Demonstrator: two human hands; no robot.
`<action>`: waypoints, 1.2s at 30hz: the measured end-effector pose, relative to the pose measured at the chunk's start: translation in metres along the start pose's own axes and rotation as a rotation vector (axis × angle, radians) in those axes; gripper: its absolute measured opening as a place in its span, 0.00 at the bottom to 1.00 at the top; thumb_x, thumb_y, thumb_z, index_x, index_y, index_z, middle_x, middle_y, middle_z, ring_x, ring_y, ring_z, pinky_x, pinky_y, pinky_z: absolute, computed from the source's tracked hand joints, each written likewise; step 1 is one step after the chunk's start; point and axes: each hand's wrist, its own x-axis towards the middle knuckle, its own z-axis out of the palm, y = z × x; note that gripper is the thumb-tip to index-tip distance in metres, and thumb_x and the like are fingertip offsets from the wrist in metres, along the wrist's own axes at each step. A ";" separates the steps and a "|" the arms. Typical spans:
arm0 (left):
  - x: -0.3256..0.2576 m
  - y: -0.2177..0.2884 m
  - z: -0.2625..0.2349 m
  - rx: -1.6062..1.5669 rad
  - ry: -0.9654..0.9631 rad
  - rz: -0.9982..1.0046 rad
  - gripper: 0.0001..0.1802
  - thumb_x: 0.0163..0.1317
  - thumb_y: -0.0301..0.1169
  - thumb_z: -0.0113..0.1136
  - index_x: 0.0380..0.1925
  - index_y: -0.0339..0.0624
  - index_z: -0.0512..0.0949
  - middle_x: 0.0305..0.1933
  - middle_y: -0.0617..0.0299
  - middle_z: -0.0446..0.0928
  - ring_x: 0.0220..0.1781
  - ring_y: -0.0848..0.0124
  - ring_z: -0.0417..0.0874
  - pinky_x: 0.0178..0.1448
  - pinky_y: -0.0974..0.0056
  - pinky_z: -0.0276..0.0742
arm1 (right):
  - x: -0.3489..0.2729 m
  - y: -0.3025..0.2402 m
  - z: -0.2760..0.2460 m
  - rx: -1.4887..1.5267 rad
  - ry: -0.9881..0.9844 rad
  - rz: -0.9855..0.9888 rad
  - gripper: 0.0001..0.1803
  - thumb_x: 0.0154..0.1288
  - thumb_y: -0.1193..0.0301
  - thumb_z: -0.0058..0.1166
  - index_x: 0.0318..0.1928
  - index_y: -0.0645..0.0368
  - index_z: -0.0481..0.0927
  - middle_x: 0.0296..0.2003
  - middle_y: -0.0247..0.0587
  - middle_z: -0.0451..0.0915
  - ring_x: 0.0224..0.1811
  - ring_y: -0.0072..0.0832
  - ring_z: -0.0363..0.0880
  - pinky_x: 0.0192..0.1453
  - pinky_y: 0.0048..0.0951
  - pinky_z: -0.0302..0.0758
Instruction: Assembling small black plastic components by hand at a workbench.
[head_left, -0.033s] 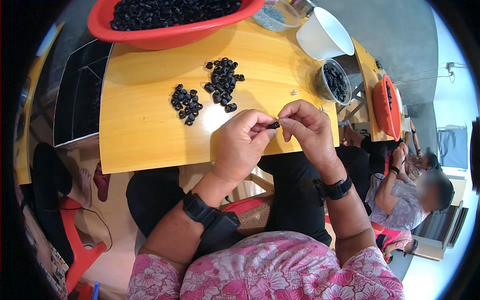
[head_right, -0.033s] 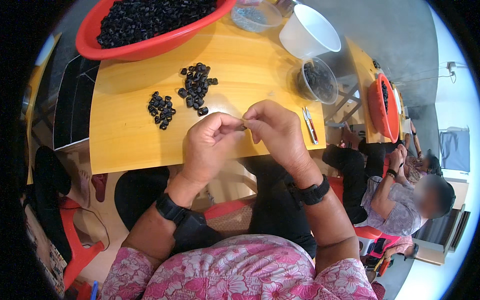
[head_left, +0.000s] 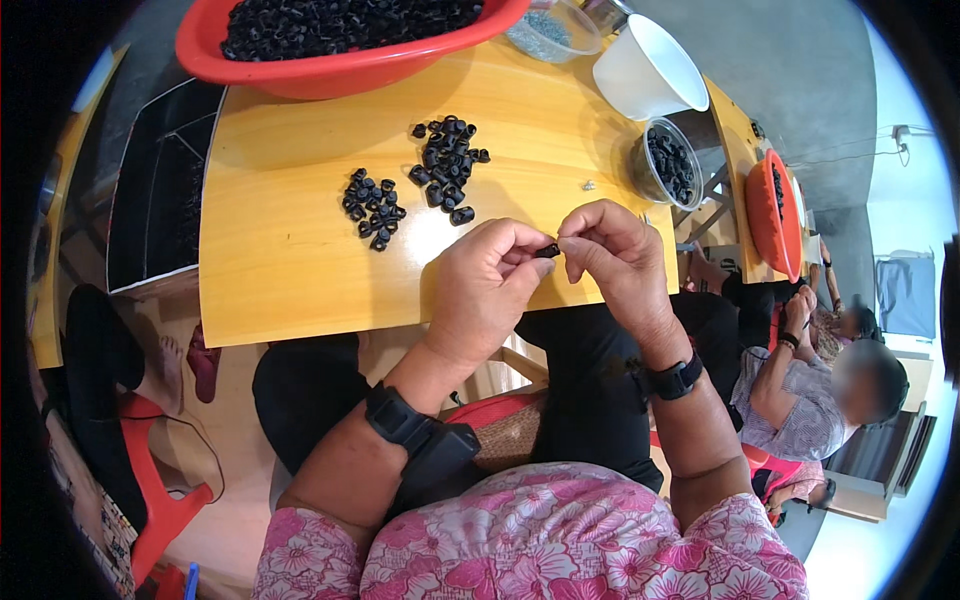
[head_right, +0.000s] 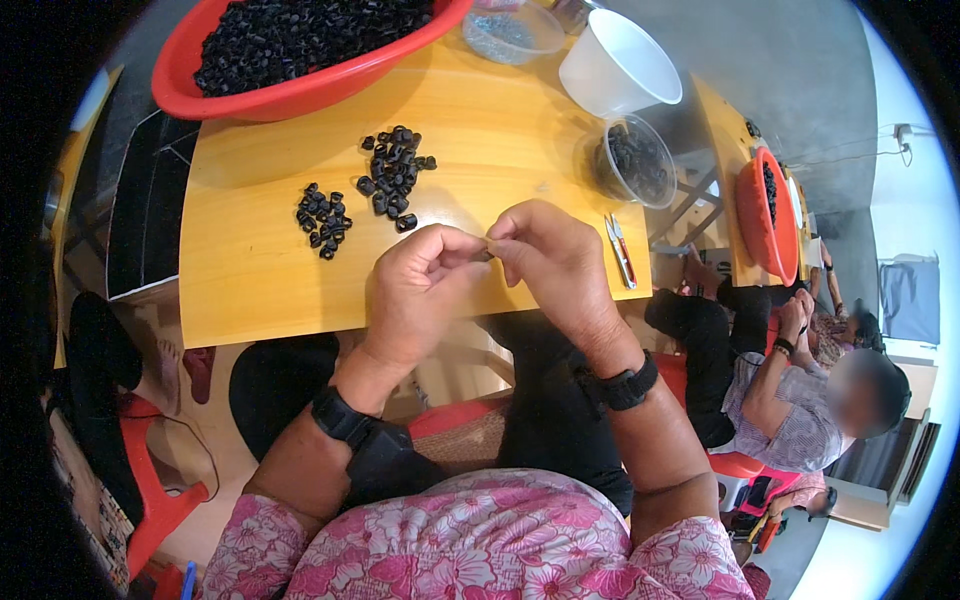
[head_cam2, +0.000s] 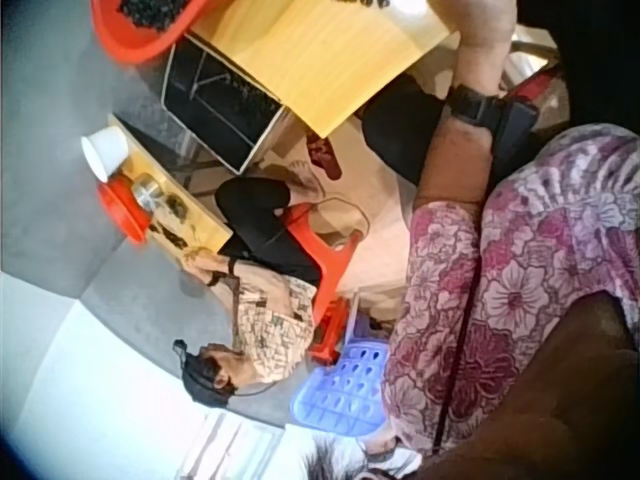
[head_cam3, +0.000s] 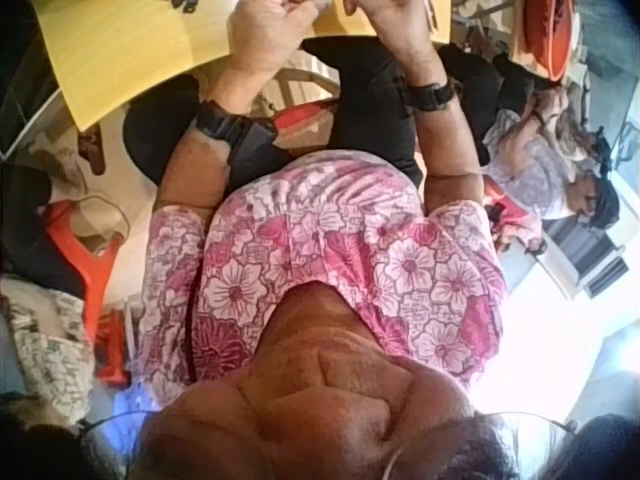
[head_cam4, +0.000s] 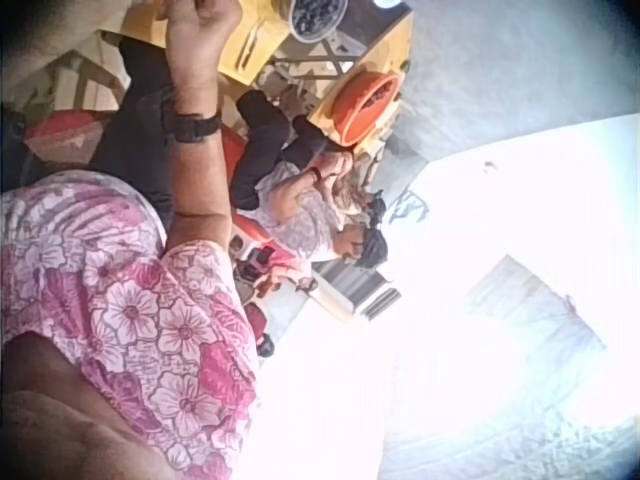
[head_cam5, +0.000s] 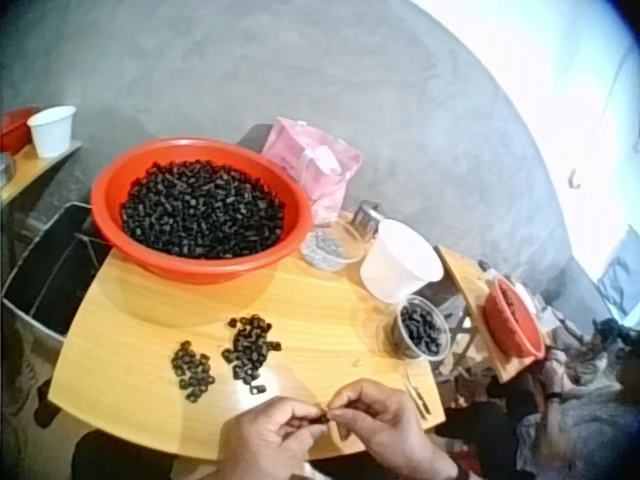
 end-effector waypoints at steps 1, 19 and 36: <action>0.000 0.000 0.000 -0.013 0.001 -0.014 0.08 0.55 0.17 0.63 0.36 0.34 0.77 0.34 0.60 0.79 0.35 0.76 0.82 0.41 0.72 0.80 | -0.001 0.001 0.001 -0.003 0.023 -0.024 0.04 0.62 0.84 0.54 0.37 0.66 0.77 0.32 0.34 0.79 0.28 0.17 0.75 0.34 0.18 0.73; 0.000 0.003 -0.001 -0.118 -0.037 -0.049 0.05 0.59 0.16 0.58 0.36 0.33 0.76 0.35 0.59 0.81 0.36 0.76 0.84 0.42 0.72 0.81 | -0.009 0.016 0.009 0.117 0.124 -0.026 0.08 0.59 0.86 0.57 0.40 0.67 0.81 0.32 0.38 0.81 0.32 0.22 0.80 0.39 0.22 0.78; 0.001 -0.002 -0.001 -0.102 -0.007 -0.022 0.06 0.58 0.18 0.60 0.36 0.33 0.76 0.34 0.57 0.82 0.35 0.74 0.84 0.40 0.71 0.81 | -0.016 0.020 0.014 -0.034 0.166 -0.202 0.10 0.59 0.89 0.52 0.39 0.67 0.82 0.35 0.40 0.80 0.33 0.23 0.81 0.40 0.21 0.77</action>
